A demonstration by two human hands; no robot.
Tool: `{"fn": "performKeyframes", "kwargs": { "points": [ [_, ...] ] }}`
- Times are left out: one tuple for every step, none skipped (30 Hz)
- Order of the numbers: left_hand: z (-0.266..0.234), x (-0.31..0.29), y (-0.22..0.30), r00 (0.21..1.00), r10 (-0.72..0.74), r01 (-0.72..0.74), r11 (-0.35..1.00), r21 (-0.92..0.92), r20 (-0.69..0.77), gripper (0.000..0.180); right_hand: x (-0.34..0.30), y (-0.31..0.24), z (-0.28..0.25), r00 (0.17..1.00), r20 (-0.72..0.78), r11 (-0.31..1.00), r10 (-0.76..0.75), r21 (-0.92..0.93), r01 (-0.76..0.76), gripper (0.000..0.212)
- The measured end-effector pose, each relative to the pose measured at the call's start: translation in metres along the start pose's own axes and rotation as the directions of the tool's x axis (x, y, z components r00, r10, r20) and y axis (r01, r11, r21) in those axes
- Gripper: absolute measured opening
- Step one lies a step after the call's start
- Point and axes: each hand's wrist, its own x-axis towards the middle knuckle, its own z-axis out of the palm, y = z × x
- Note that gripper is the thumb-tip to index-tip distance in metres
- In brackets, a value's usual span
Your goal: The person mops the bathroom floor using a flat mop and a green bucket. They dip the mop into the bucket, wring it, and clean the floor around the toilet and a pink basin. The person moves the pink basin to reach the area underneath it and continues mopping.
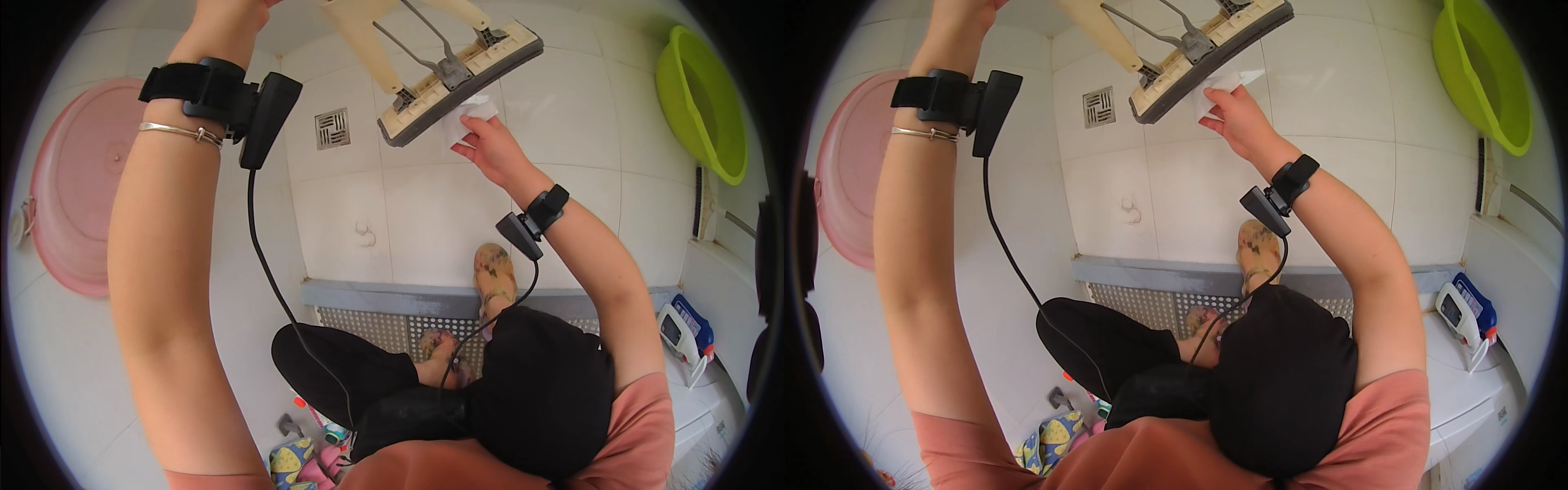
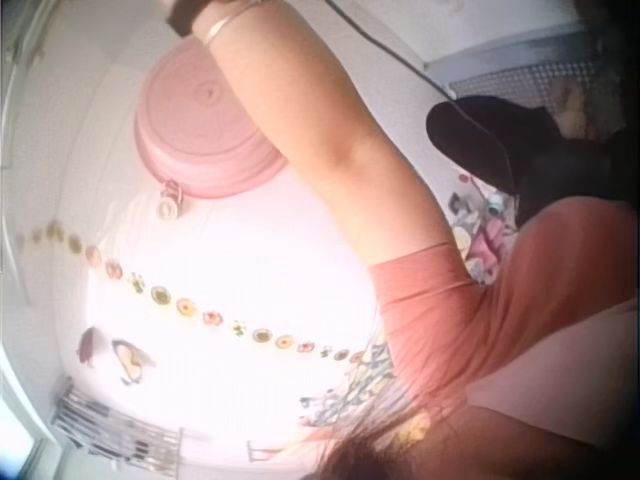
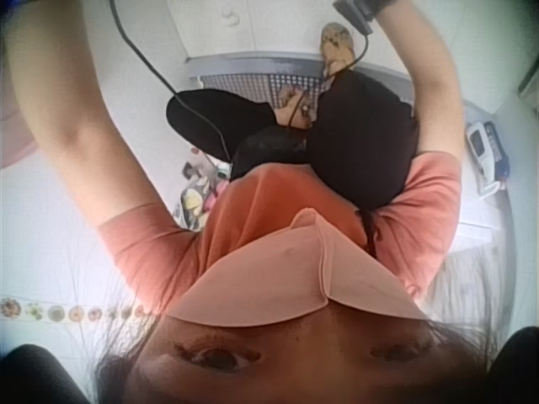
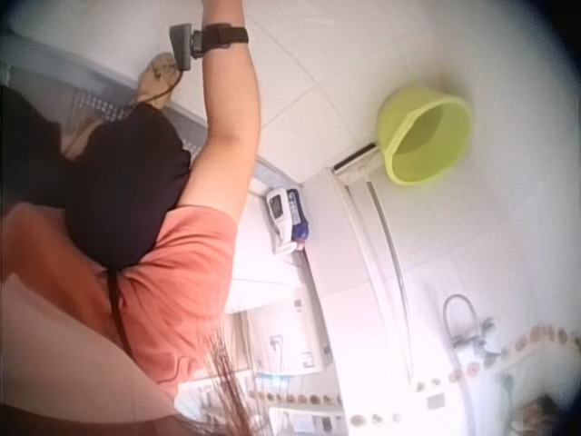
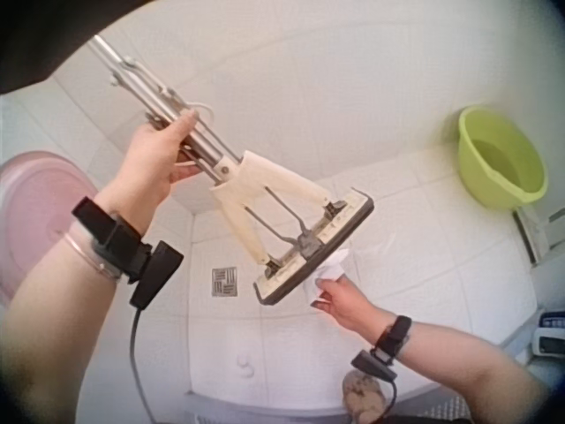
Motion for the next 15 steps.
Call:
{"fn": "performKeyframes", "kwargs": {
  "points": [
    [0.003,0.000,0.001,1.000,-0.002,0.002,1.000,-0.011,0.010,0.024,0.000,0.002,0.000,1.000,-0.017,1.000,0.015,-0.005,-0.015,0.028],
    [0.005,0.000,0.003,1.000,-0.001,0.002,1.000,-0.022,0.019,0.024,0.000,0.003,-0.001,1.000,0.021,1.000,0.020,0.023,-0.021,0.028],
    [0.008,0.002,0.005,0.999,-0.032,0.033,0.999,-0.027,0.012,0.024,0.001,0.004,-0.002,0.999,0.026,0.999,0.027,0.046,-0.028,0.028],
    [0.009,0.002,0.007,0.998,-0.062,0.062,0.998,-0.033,0.007,0.024,0.002,0.005,-0.003,0.999,0.030,0.997,0.028,0.068,-0.030,0.027],
    [0.010,0.004,0.009,0.996,-0.092,0.092,0.995,-0.037,0.002,0.024,0.002,0.005,-0.004,0.997,0.068,0.994,0.022,0.105,-0.029,0.027],
    [0.010,0.004,0.011,0.996,-0.084,0.085,0.996,-0.035,0.007,0.024,0.002,0.007,-0.005,0.994,0.109,0.990,0.009,0.140,-0.024,0.027],
    [0.010,0.005,0.012,0.997,-0.080,0.081,0.996,-0.032,0.012,0.024,0.002,0.006,-0.006,0.992,0.122,0.985,0.000,0.170,-0.021,0.027],
    [0.009,0.004,0.014,0.996,-0.083,0.083,0.996,-0.029,0.019,0.024,0.002,0.006,-0.006,0.991,0.132,0.988,-0.012,0.156,-0.008,0.027],
    [0.009,0.003,0.014,0.996,-0.086,0.086,0.996,-0.034,0.011,0.024,0.001,0.007,-0.006,0.993,0.116,0.991,-0.021,0.135,0.005,0.026],
    [0.010,0.004,0.014,0.996,-0.089,0.089,0.995,-0.038,0.005,0.024,-0.001,0.007,-0.006,0.995,0.093,0.993,-0.029,0.118,0.018,0.026],
    [0.011,0.005,0.015,0.996,-0.089,0.089,0.995,-0.042,-0.003,0.024,-0.001,0.008,-0.003,0.996,0.071,0.988,-0.050,0.148,0.039,0.026],
    [0.010,0.005,0.018,0.997,-0.082,0.082,0.996,-0.045,-0.005,0.024,-0.002,0.009,0.000,0.996,0.043,0.982,-0.073,0.178,0.065,0.025],
    [0.007,0.001,0.021,0.997,-0.072,0.071,0.996,-0.049,-0.007,0.025,-0.003,0.011,0.003,0.996,-0.002,0.976,-0.092,0.201,0.090,0.024],
    [0.003,-0.003,0.022,0.998,-0.062,0.061,0.997,-0.054,-0.011,0.025,-0.004,0.012,0.005,0.995,-0.010,0.981,-0.098,0.169,0.098,0.024],
    [0.000,-0.007,0.024,0.998,-0.056,0.054,0.997,-0.063,-0.021,0.025,-0.005,0.015,0.007,0.995,-0.033,0.986,-0.097,0.131,0.100,0.024]
  ]
}}
